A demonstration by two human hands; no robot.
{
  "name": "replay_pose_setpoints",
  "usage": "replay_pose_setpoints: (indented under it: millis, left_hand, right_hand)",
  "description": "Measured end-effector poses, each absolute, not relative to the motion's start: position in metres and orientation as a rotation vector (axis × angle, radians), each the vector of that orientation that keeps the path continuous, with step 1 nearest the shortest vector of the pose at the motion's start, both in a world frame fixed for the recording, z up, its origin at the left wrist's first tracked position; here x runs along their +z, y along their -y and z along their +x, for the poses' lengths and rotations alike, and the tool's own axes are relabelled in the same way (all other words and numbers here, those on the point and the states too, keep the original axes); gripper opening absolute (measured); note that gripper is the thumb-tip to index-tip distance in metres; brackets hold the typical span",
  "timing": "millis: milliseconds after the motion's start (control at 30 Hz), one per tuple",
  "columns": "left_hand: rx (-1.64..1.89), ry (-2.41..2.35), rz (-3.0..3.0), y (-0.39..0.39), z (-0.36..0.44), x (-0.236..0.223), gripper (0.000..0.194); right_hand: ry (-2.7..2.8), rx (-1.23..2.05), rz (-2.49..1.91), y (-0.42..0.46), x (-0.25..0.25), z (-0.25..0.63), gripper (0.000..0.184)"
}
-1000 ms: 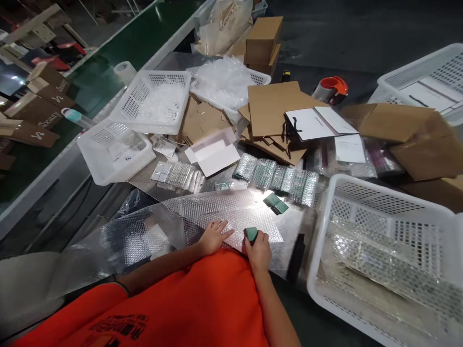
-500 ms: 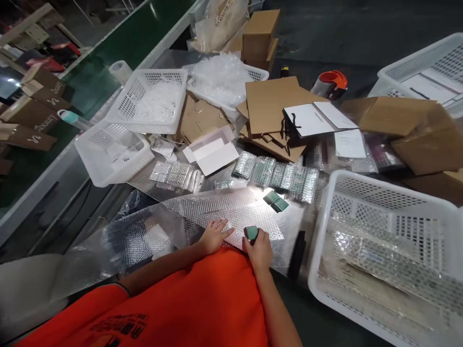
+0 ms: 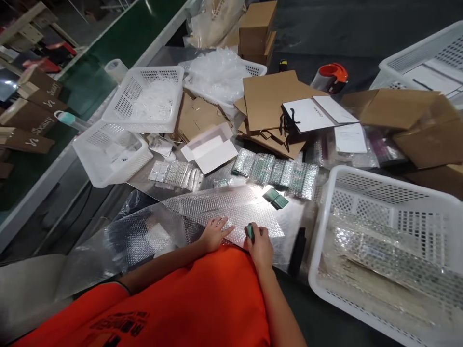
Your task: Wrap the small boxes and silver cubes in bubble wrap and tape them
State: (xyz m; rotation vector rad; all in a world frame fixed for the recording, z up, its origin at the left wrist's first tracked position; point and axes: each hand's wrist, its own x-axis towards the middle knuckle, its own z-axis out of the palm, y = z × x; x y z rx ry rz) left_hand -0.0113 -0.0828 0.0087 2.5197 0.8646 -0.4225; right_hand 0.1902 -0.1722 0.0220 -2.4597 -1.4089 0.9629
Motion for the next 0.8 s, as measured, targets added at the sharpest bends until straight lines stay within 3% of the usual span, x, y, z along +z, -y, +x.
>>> replay_pose_setpoints:
  millis: [800]
  left_hand:
    - [-0.408,-0.868,2.519,0.0832,-0.0109,0.0096,0.058]
  right_hand:
    - [1.406,0.97,-2.477,0.1767,0.021,0.1868,0.054]
